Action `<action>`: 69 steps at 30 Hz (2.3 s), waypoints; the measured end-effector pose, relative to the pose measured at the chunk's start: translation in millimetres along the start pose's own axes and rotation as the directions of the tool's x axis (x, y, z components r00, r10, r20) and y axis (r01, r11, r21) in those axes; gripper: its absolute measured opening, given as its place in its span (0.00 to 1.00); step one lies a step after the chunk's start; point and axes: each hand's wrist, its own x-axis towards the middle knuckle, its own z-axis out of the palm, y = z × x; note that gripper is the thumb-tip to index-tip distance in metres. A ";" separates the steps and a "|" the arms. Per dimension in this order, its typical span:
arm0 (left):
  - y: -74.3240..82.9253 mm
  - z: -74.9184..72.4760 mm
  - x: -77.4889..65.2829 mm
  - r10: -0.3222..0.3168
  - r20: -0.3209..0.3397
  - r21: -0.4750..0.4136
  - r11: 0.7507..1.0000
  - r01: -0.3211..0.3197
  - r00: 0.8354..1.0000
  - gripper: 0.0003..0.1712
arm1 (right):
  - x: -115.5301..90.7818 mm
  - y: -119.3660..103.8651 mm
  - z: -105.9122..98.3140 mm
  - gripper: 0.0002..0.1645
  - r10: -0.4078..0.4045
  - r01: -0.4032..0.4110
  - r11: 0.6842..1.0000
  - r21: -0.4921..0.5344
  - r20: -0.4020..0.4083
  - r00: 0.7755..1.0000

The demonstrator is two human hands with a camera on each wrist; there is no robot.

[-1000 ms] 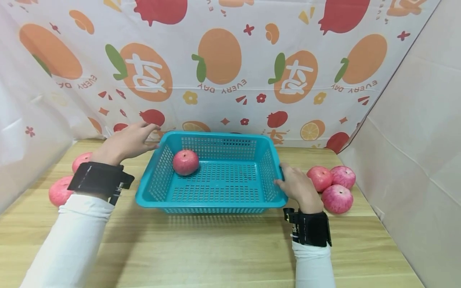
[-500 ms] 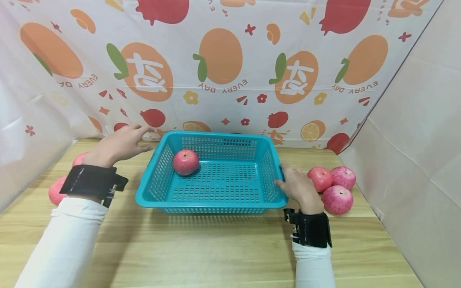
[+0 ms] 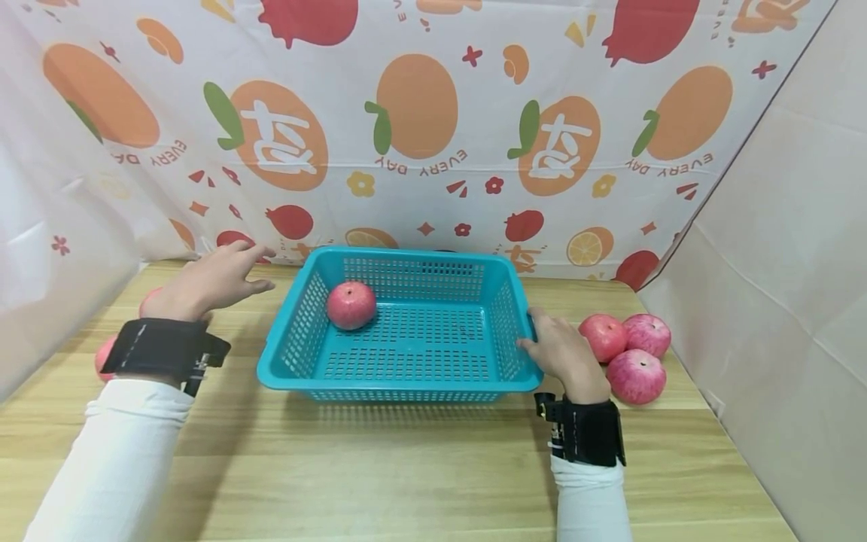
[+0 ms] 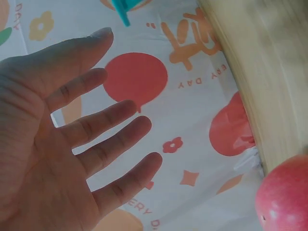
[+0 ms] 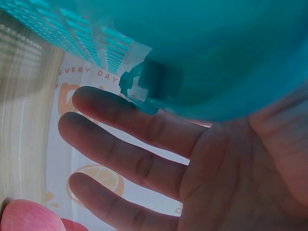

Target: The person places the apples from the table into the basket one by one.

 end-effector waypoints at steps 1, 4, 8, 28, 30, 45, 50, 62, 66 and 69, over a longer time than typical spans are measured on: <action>-1.3 0.8 -0.7 -0.003 0.001 -0.003 1.000 0.003 1.000 0.31 | -0.2 0.1 -0.1 0.36 -0.001 0.001 1.000 -0.001 -0.002 1.000; -5.9 3.8 -1.9 -0.007 0.004 -0.012 1.000 0.007 1.000 0.31 | -0.1 0.1 0.2 0.37 -0.010 0.010 1.000 -0.003 -0.006 1.000; -12.5 7.1 -3.8 -0.010 0.011 -0.014 1.000 0.011 1.000 0.31 | -0.1 0.2 1.0 0.37 -0.014 0.014 1.000 0.005 -0.010 1.000; -38.1 21.1 -10.0 -0.076 0.050 0.023 0.997 0.075 0.996 0.33 | -0.9 1.0 0.0 0.37 -0.029 0.029 1.000 0.011 -0.015 0.999; -40.9 22.9 -10.7 -0.077 0.053 0.032 0.997 0.075 0.996 0.33 | -0.8 1.0 0.0 0.37 -0.030 0.030 0.999 0.011 -0.016 0.999; -52.1 30.8 -17.3 -0.182 0.107 0.030 0.983 0.180 0.977 0.35 | -0.8 -0.1 -0.5 0.36 -0.012 0.012 1.000 0.005 -0.013 1.000; -55.6 31.9 -18.7 -0.207 0.119 0.032 0.978 0.205 0.971 0.36 | -1.9 0.6 -0.3 0.36 -0.021 0.021 1.000 0.007 -0.018 1.000; -65.6 33.9 -23.0 -0.285 0.147 0.031 0.958 0.284 0.947 0.40 | -1.3 -0.5 0.7 0.36 -0.013 0.013 1.000 0.011 -0.012 1.000; -67.7 33.9 -22.4 -0.310 0.155 0.019 0.950 0.310 0.938 0.39 | -1.9 -0.6 0.7 0.36 -0.015 0.015 1.000 0.005 -0.014 1.000; -69.0 33.4 -21.5 -0.337 0.160 0.019 0.941 0.338 0.928 0.39 | -1.9 -0.3 0.8 0.36 -0.018 0.018 1.000 0.003 -0.020 1.000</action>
